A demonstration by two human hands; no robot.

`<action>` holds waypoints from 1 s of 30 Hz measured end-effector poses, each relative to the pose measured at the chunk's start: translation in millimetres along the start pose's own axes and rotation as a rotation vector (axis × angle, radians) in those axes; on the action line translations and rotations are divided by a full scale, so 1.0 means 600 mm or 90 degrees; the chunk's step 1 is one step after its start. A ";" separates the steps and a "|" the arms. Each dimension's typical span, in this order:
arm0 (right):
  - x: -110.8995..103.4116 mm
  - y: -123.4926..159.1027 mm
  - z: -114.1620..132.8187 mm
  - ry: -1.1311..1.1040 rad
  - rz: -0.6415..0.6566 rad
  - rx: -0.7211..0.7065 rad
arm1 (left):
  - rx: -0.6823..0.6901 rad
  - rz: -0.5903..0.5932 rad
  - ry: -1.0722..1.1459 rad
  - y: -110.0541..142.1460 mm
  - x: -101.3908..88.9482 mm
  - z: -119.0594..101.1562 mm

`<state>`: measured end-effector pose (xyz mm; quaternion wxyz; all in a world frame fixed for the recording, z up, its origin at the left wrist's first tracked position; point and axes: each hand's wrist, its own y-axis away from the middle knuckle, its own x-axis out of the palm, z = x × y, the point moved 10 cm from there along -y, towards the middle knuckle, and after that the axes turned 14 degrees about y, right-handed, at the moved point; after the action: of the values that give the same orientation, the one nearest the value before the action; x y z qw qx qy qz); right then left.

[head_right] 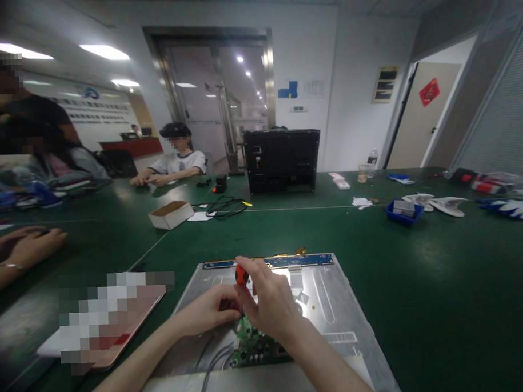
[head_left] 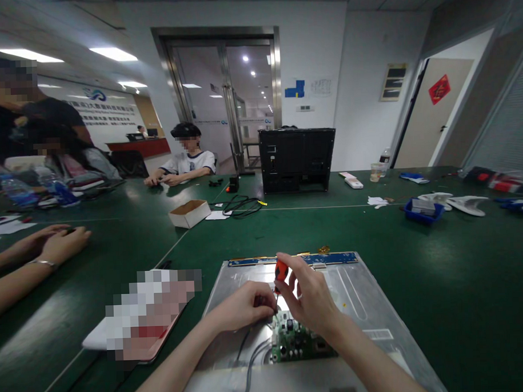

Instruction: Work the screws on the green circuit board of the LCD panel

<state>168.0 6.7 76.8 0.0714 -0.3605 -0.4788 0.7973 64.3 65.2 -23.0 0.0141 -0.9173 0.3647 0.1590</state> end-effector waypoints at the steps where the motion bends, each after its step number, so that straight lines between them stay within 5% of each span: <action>1: 0.001 0.000 0.000 0.000 0.002 -0.001 | 0.001 0.000 -0.002 0.000 0.000 -0.001; 16: -0.011 0.002 -0.004 0.050 -0.048 0.021 | 0.010 0.001 0.016 -0.002 0.000 0.006; 30: -0.007 -0.002 0.004 -0.002 -0.003 0.019 | -0.006 0.021 0.018 -0.001 0.006 0.013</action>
<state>169.1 3.5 80.6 0.0776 -0.3573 -0.4680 0.8046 65.1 64.5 -31.6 0.0019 -0.9134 0.3793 0.1479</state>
